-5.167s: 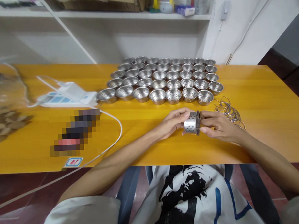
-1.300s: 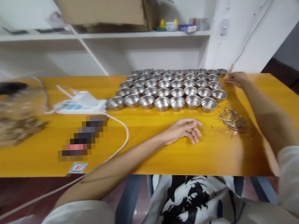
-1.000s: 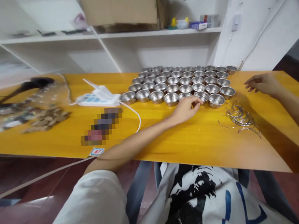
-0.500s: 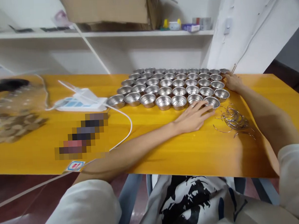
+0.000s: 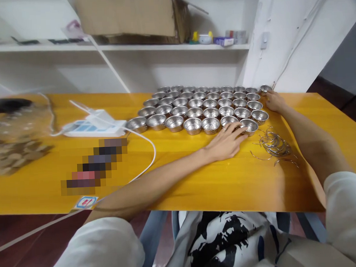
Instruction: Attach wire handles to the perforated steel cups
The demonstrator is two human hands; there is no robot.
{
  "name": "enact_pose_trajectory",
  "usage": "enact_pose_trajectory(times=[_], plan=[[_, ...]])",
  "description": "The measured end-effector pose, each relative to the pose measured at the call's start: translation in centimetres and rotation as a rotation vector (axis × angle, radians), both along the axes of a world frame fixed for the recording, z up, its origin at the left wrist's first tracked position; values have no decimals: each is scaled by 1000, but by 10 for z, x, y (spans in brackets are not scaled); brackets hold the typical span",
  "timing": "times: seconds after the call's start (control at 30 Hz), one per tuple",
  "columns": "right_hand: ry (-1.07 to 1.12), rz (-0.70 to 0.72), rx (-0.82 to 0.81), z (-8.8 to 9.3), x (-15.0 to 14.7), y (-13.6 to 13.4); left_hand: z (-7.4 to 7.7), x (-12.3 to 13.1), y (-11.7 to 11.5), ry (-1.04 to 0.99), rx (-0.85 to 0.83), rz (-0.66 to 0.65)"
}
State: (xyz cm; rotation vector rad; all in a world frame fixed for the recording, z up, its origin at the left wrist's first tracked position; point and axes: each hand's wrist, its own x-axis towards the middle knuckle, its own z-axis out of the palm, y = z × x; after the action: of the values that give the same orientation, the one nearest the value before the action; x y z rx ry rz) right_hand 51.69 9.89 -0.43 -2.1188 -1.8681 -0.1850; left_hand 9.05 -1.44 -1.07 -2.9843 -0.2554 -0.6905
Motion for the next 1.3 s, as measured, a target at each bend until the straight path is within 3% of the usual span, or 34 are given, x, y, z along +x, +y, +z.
enact_pose_trajectory(times=[0.37,0.53,0.67,0.73,0.83,0.93,1.13,1.3], plan=[[8,16,1,21,-17,-21,6,-3,-5,-26,5,27],[-11,27,45,52,-32,-61,4,-21,-6,-51,-17,16],[35,195,97,75,-66,-112,3,-45,-7,-102,-66,-27],[168,391,-40,84,-92,-141,3,-55,-7,-163,-147,-35],[197,668,-470,92,-130,-180,2,-61,-6,-244,-346,-57],[159,690,-594,88,-157,-208,0,-61,-4,-253,-522,-83],[55,631,-430,52,-181,-234,4,-57,-3,-227,-646,-54],[-112,565,-354,39,-194,-243,9,-60,-9,-195,-834,-83]])
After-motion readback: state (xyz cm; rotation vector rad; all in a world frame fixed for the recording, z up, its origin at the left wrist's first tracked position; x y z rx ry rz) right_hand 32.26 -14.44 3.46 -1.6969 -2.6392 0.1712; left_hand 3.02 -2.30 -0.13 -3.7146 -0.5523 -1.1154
